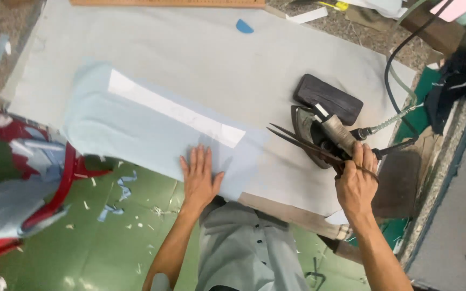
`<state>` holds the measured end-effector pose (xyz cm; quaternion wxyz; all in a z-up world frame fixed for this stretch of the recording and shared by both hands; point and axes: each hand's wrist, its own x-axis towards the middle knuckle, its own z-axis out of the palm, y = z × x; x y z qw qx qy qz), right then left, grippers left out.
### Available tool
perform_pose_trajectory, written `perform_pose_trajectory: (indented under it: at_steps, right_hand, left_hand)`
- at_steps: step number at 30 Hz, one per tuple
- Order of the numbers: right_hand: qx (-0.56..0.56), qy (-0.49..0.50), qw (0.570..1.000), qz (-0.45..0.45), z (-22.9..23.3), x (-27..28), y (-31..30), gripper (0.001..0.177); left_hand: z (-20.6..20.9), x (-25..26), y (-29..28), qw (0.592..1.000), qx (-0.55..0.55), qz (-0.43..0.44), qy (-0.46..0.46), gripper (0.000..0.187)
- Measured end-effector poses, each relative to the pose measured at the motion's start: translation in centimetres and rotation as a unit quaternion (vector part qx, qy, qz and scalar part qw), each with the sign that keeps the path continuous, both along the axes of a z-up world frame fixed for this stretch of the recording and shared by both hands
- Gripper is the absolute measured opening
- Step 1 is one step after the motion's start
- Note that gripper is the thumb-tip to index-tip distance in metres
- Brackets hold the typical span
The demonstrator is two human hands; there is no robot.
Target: The person cuts light blue fabric along a white paper pattern using shears, then irons the fabric and continues cutting additional pieces. The person folds and stacks the cut fabric pieces on the table.
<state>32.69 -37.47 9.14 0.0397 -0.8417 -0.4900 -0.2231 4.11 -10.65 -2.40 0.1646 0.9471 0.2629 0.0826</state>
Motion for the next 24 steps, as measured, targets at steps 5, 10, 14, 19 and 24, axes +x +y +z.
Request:
perform_pose_trajectory:
  at_steps: [5, 10, 14, 19, 24]
  right_hand:
    - [-0.072, 0.245, 0.963, 0.09, 2.3, -0.5, -2.0, 0.07]
    - [-0.222, 0.683, 0.695, -0.045, 0.0, -0.8, -5.3, 0.057]
    - [-0.194, 0.872, 0.438, -0.096, -4.8, 1.6, -9.7, 0.07]
    - [-0.352, 0.783, 0.508, -0.064, -1.9, 4.1, -8.3, 0.075]
    - [-0.453, 0.75, 0.479, -0.045, -1.1, 6.1, -6.4, 0.064]
  left_hand:
    - [1.4, 1.7, -7.7, 1.0, -0.004, 0.027, 0.009, 0.073]
    - [1.6, 1.9, -11.3, 0.995, 0.068, 0.055, 0.041, 0.071]
    - [0.8, 0.6, -12.8, 0.996, 0.061, 0.06, 0.005, 0.073]
    - [0.6, -0.2, -14.0, 0.996, 0.066, 0.066, -0.001, 0.079]
    - [-0.5, 0.4, -13.4, 0.987, 0.056, 0.115, -0.101, 0.073]
